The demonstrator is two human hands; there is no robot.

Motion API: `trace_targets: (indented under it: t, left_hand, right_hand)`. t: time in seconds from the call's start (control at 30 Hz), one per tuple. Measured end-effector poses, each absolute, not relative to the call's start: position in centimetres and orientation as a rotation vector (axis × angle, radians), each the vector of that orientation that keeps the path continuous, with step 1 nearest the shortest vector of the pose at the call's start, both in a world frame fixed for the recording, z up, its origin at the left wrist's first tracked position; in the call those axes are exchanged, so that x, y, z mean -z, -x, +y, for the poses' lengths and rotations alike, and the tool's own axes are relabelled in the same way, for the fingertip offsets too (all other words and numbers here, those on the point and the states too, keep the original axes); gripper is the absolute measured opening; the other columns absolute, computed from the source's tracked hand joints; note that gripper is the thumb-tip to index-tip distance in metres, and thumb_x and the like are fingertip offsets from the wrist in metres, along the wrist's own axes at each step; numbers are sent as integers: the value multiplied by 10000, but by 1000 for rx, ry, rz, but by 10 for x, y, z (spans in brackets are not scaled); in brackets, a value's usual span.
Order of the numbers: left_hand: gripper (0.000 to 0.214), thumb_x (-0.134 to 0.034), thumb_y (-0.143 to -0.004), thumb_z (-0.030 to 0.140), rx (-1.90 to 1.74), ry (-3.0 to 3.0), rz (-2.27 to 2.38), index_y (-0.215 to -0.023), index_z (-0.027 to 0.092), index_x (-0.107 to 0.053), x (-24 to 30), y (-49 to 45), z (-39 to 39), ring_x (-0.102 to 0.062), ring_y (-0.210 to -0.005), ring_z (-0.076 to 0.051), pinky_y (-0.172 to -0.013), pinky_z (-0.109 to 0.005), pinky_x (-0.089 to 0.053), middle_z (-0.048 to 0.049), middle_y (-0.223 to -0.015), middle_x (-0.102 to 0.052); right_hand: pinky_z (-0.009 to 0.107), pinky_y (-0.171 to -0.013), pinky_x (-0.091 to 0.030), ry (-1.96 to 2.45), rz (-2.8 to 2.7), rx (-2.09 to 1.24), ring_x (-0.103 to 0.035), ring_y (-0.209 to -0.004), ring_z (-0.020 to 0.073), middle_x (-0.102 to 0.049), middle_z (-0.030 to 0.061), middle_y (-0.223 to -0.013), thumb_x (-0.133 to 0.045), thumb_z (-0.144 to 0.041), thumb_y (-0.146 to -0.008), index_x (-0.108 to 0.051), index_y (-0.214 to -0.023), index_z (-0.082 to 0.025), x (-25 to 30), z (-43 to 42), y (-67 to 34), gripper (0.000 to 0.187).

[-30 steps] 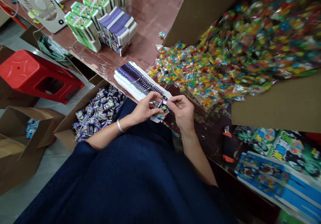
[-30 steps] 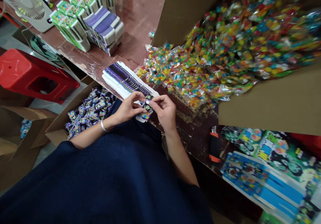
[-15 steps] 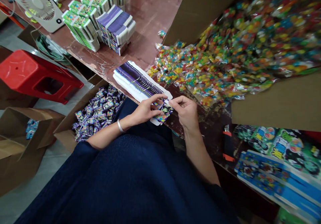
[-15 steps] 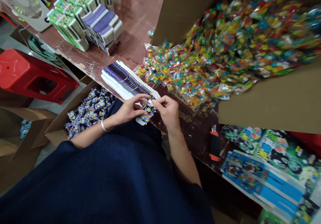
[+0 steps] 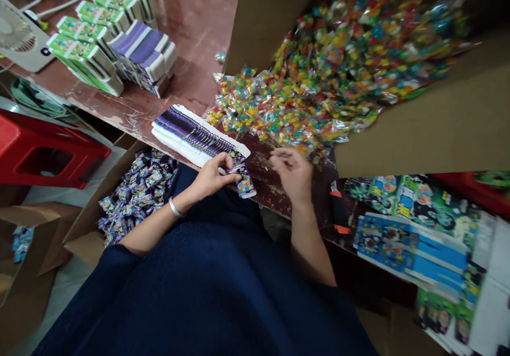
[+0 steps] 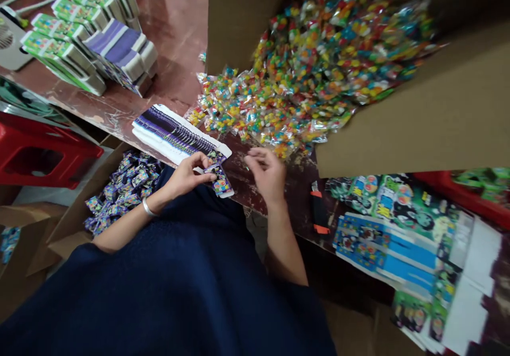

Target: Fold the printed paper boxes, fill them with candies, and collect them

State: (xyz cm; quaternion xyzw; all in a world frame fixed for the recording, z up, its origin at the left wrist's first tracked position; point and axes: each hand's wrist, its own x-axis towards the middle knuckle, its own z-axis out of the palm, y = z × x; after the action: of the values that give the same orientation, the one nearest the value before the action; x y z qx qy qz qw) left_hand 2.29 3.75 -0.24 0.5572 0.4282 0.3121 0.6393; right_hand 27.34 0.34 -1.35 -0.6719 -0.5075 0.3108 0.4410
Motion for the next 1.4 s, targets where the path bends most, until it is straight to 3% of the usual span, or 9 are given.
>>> trace_targets:
  t: [0.1,0.2,0.33,0.5,0.67,0.83,1.0,1.2,1.4]
  left_hand:
    - [443,-855,-724,327,-686,-1150,1005,-965,194,-508,2,-23,38,-540,-666,-82,-599,-211,-485,28,-855,-559]
    - [633,-831,-733,315,-630,-942,947,-1255,242,-481,-1,-25,35,-653,-693,-127,-625,-298,-581,-28,-1052,-600]
    - [628,-786,-750,289,-603,-933,868,-1323,243,-531,-1,-26,34,-691,-853,-180,-774,-361,-612,-63,-1135,-620]
    - [325,-759,-760,290,-584,-1126,889,-1013,151,-610,12,-24,37,-600,-843,-135,-790,-285,-534,-39,-975,-639]
    - [432,-719,-796,203,-590,-1395,937,-1215,157,-626,19,-23,37,-613,-841,-150,-784,-303,-546,-55,-1020,-675]
    - [388,-669,-846,130,-589,-1746,970,-1230,178,-696,17,-24,35,-675,-1073,-247,-1011,-457,-540,-106,-1186,-727]
    - [352,-680,-875,130,-536,-1767,930,-1222,186,-704,11,-24,31,-685,-1033,-239,-983,-448,-551,-91,-1151,-747]
    - [420,-710,-848,108,-600,-1559,930,-1260,178,-668,11,-28,27,-678,-921,-192,-924,-401,-574,-63,-1074,-723]
    - [698,-769,-849,209,-807,-1273,863,-1482,301,-490,2,-28,24,-565,-688,-70,-673,-241,-542,-51,-1158,-613]
  right_hand:
    - [451,-900,-563,2087,-1296,-131,-684,-965,282,-742,117,-1074,-715,-465,-861,-709,-1066,-224,27,9,-323,317]
    - [492,-976,-520,2197,-1535,6,-639,-1092,340,-729,149,-1152,-740,-410,-828,-712,-1119,-223,45,12,-354,347]
    - [447,-898,-549,2140,-1586,-17,-673,-966,302,-748,142,-1067,-645,-357,-898,-745,-1017,-215,58,12,-360,210]
    - [389,-804,-589,2012,-1506,-75,-707,-803,237,-775,117,-1003,-614,-409,-940,-760,-936,-209,52,4,-352,247]
    - [343,-686,-590,1737,-1372,-311,-705,-667,183,-791,56,-973,-629,-453,-981,-787,-1111,-242,10,-3,-325,293]
    - [398,-846,-586,1561,-1763,-452,-735,-866,231,-801,33,-959,-703,-389,-958,-830,-971,-317,-47,2,-292,147]
    - [376,-803,-581,1455,-2037,-600,-712,-824,218,-761,35,-892,-710,-350,-948,-826,-950,-310,-53,17,-270,123]
    - [379,-897,-614,1365,-2025,-744,-767,-955,223,-798,33,-1082,-621,-275,-1002,-708,-1303,-301,-47,17,-248,315]
    - [470,-997,-612,1476,-1595,-472,-737,-1117,280,-789,60,-1161,-687,-356,-965,-782,-1040,-305,-42,0,-245,132]
